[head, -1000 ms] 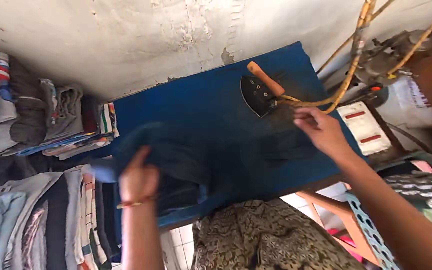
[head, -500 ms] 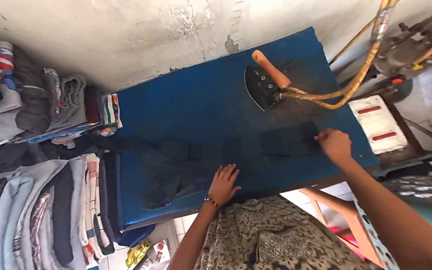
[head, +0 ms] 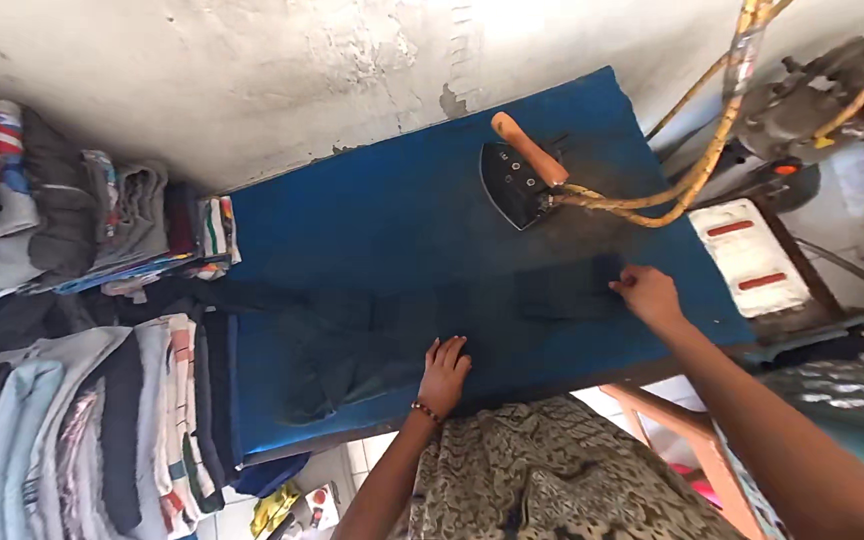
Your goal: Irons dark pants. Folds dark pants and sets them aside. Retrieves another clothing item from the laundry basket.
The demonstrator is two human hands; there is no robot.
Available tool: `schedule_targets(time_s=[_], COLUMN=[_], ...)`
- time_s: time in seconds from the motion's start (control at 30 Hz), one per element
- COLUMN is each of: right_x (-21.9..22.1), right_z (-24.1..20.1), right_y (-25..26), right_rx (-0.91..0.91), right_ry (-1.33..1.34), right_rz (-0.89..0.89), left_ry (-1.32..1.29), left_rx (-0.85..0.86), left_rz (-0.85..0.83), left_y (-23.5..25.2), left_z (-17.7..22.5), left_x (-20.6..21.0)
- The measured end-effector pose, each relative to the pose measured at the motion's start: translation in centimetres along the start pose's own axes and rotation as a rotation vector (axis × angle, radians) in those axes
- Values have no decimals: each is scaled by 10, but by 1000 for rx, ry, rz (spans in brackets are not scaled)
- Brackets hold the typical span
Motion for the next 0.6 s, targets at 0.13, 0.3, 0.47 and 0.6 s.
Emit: schedule_targets(time_s=[0.13, 0.3, 0.47, 0.6], right_x=[-35, -18, -14, -54], right_z=[-20, 12, 15, 2], right_y=[15, 42, 20, 9], right_rx=[1, 155, 143, -42], right_ry=[88, 423, 517, 548], right_rz=[60, -50, -325, -405], left_ry=[100, -6, 12, 52], left_rx=[135, 171, 224, 228], left_rz=[152, -119, -40, -259], left_y=[-7, 8, 56, 73], left_z=[13, 22, 13, -6], left_x=[-8, -2, -11, 13])
Point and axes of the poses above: each hand's wrist, its own y-axis towards the middle knuckle, its own x-axis out of the palm, z = x × y, the point moved 4 cm from there along y, towards the middle knuckle, and after that the axes turned 8 degrees about y, right-handed, at the moved point
